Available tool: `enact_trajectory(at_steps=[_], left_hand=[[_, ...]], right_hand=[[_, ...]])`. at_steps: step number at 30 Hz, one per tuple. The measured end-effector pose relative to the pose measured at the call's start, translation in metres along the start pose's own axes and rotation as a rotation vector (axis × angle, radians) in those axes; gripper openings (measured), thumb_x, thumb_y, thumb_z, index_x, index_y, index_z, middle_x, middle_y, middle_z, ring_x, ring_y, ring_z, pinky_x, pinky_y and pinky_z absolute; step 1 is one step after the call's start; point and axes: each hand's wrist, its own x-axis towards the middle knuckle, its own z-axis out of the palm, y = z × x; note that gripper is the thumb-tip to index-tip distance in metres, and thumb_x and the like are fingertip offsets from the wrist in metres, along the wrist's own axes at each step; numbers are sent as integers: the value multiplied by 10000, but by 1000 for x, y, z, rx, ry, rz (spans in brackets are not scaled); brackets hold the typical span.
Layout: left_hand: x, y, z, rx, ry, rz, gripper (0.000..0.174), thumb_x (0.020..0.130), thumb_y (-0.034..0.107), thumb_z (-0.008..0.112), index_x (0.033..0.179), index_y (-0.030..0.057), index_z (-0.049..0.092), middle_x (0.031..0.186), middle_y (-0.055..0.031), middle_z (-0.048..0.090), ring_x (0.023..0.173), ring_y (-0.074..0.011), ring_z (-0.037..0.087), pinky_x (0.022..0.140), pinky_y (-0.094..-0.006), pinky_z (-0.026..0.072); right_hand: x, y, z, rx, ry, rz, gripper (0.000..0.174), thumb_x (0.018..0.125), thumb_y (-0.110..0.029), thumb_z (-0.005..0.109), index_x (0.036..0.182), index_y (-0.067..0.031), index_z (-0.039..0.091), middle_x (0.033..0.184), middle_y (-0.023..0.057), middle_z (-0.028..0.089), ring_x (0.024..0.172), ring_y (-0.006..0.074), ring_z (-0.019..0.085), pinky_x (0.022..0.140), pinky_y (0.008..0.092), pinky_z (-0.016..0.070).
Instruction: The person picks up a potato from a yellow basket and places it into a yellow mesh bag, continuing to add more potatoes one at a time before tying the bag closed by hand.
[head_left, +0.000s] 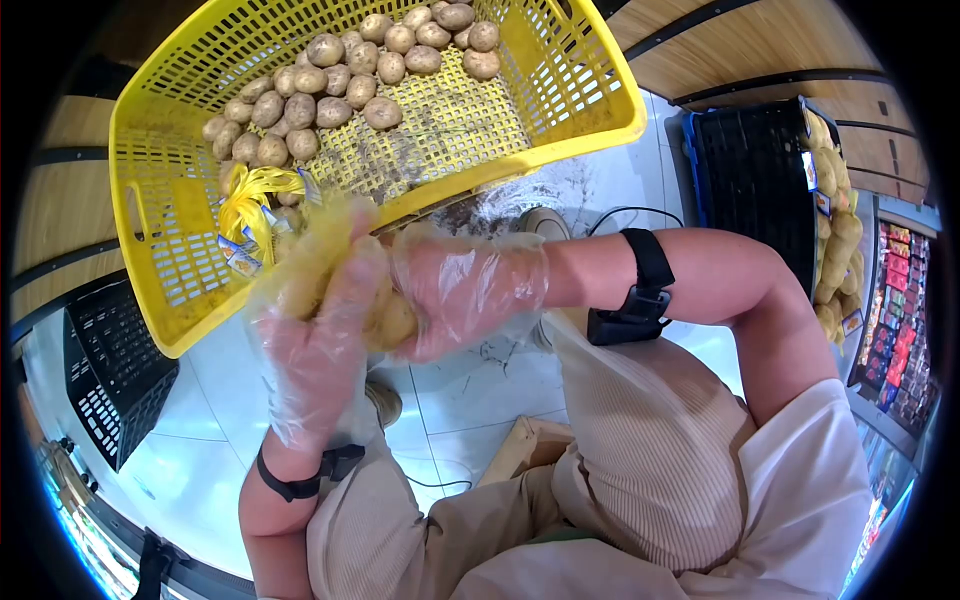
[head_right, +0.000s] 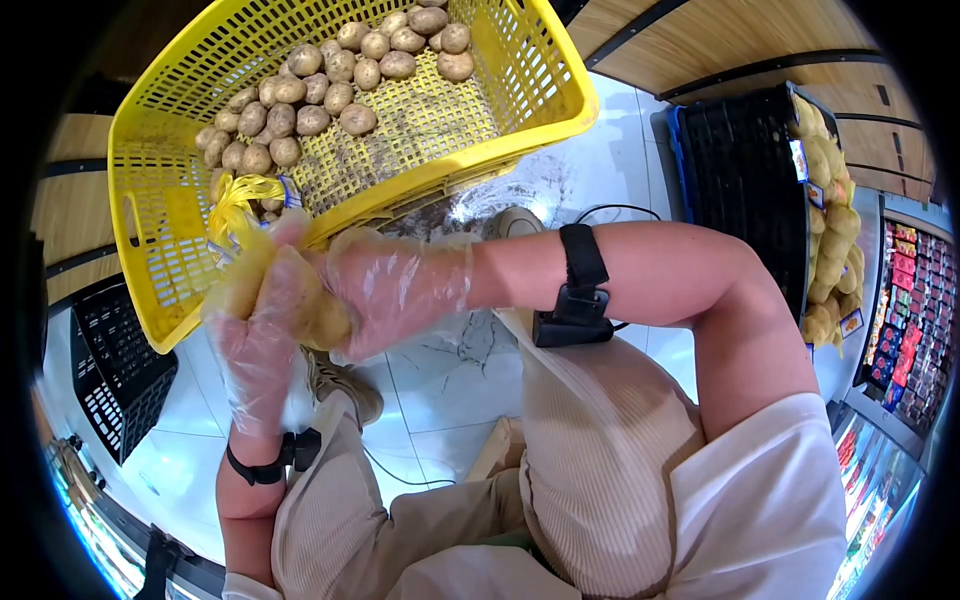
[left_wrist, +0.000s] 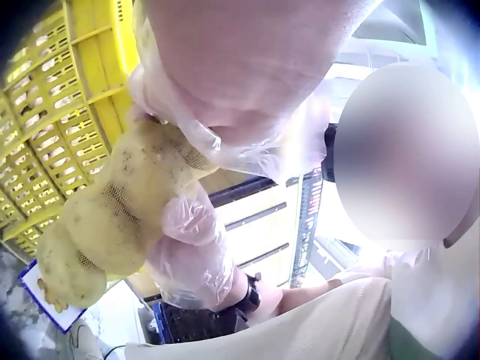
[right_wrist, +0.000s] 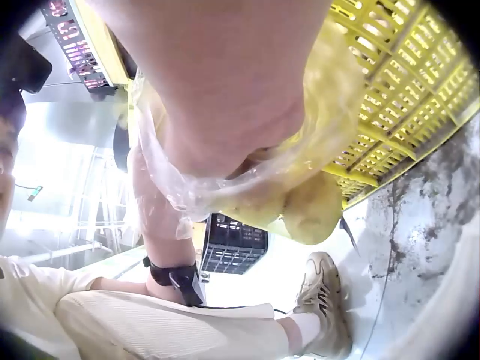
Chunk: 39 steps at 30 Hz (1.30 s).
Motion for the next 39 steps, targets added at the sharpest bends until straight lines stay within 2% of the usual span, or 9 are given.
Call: enact_trajectory(at_steps=[5,7,10,16,19,29,35,38,39], left_hand=[[-5,-20,-1,-7,1,69,205,964,120,612,1062,-42,690,1016,-111,725,870,-210,665,814,-347,524],[-7,-27,1,38,78,253,228,985,153,584,966,-49,688,978,-114,722,852,-212,661,813,-349,526],[-8,-22,5,-252,99,218,247,994,161,567,919,-49,675,946,-114,719,835,-210,659,810,-347,526],[-9,-20,4,-462,103,230,314,1012,177,532,824,-47,647,883,-114,712,802,-205,654,805,-344,526],[-10,-19,5,-493,107,234,342,1018,182,521,793,-47,638,862,-113,710,791,-204,653,803,-343,526],[4,-18,-4,-230,53,193,322,1028,208,493,917,-18,693,851,-79,693,636,-166,577,592,-304,453],[6,-31,8,-274,85,292,247,992,181,547,940,-5,700,794,-92,667,666,-218,623,625,-344,500],[3,-24,4,-248,48,228,221,979,176,562,955,1,694,805,-100,670,699,-240,644,628,-361,510],[2,-23,2,-209,43,219,207,972,172,569,975,5,692,824,-103,676,710,-246,649,623,-364,509]], right_hand=[[-2,-5,1,-31,-49,91,306,735,-155,708,979,-14,588,822,203,658,753,399,641,635,421,521],[1,-3,6,-81,157,-90,490,745,-180,726,1186,-40,562,886,202,672,783,383,664,684,409,539],[-2,-4,-4,-50,-25,50,744,739,-245,782,1383,-71,455,996,214,678,861,367,682,769,403,549],[3,-24,-20,-6,-203,300,848,661,-347,890,1359,-48,511,1196,193,639,1102,348,630,929,402,509],[-1,-10,-16,-124,-142,109,963,674,-371,875,1436,-18,404,1144,213,667,1056,352,662,941,400,508],[-4,-12,-16,140,-94,245,665,740,-375,860,1250,-48,585,1255,141,618,1115,309,613,975,399,486],[-7,-14,-21,-287,-72,55,527,752,-210,868,1175,-23,614,1302,107,533,1281,252,510,913,375,539],[-7,-15,-16,-184,-136,106,603,749,-305,851,1181,55,633,1274,195,590,1141,360,610,924,398,514],[-6,-27,-11,287,-4,339,650,732,-277,863,1218,66,601,1279,193,587,1153,345,610,932,390,512]])
